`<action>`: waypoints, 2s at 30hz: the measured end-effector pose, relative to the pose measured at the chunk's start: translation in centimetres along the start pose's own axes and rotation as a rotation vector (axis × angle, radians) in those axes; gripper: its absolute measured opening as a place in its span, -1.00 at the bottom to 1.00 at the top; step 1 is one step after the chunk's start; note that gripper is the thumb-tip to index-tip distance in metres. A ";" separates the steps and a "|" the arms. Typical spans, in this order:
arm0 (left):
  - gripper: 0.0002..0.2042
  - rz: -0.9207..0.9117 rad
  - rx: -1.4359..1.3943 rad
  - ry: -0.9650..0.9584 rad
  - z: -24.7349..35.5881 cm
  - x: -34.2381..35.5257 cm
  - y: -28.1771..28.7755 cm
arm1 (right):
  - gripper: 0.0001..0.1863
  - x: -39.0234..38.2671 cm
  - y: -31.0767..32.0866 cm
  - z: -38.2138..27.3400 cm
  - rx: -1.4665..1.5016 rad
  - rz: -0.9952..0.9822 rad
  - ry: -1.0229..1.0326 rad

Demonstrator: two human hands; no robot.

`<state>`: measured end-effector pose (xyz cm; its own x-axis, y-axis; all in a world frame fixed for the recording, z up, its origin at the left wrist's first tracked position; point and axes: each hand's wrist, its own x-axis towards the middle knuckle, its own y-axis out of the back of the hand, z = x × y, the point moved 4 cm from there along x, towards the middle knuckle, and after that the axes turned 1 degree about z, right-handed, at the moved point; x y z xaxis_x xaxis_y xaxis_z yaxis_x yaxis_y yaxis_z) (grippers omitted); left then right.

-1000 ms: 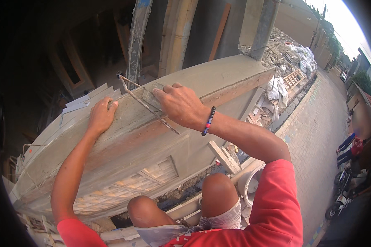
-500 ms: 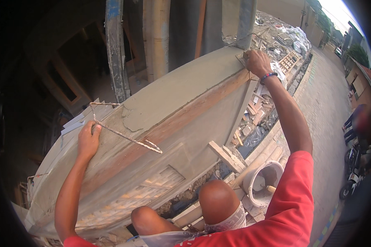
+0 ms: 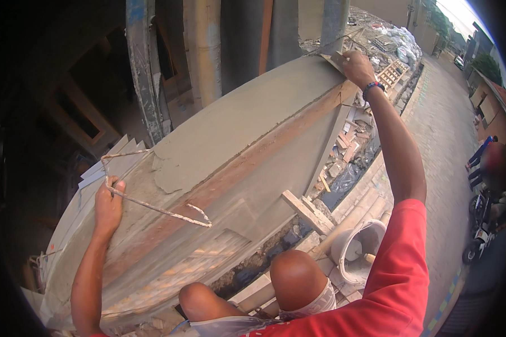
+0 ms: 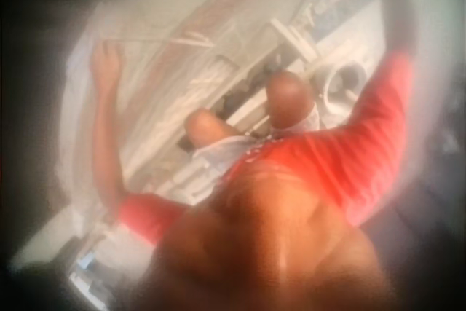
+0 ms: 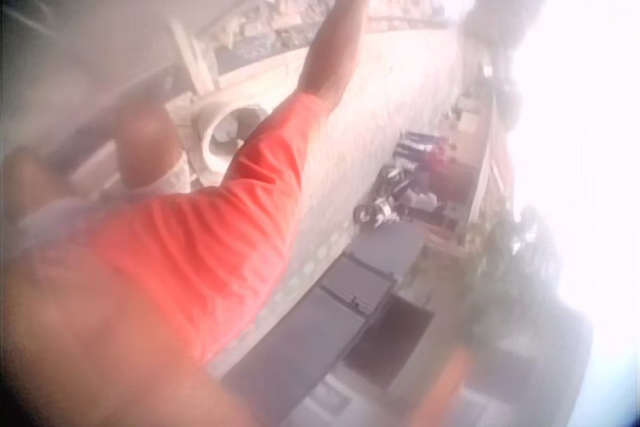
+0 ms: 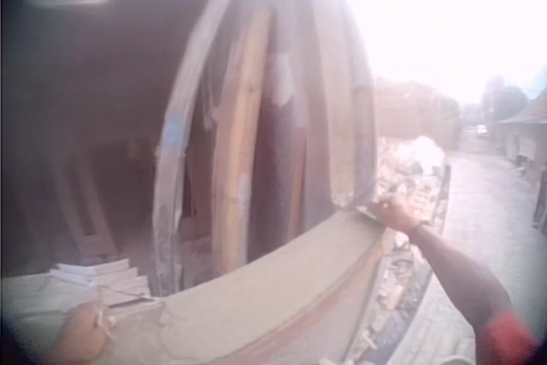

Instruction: The person scoops cement from a bucket with a trowel and applies it to a wooden surface, smoothing it with a flat tool. The person repeatedly scoops and spreads the cement along the length of the surface.

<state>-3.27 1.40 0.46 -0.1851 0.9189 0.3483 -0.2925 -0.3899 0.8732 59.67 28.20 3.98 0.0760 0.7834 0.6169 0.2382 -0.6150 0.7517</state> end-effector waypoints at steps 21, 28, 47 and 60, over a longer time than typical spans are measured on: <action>-0.62 -0.058 -0.002 0.052 0.9 0.0 -0.6 | -0.62 -3.7 2.7 -13.5 0.366 -0.083 0.172; -0.58 -0.049 0.063 0.050 1.4 -0.1 0.7 | -0.61 -4.8 -0.9 -17.4 0.331 -0.158 0.223; -0.55 -0.071 0.003 0.067 0.9 -0.6 1.0 | -0.69 -11.7 2.0 -32.7 1.097 -0.638 0.122; -0.56 -0.111 -0.018 0.048 0.5 -0.7 1.0 | -0.69 -13.5 -0.5 -39.2 1.132 -0.822 0.106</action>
<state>-2.93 0.39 1.26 -0.1956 0.9526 0.2331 -0.3301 -0.2878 0.8990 20.61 14.39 4.43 -0.5249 0.8377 0.1508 0.8232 0.4546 0.3400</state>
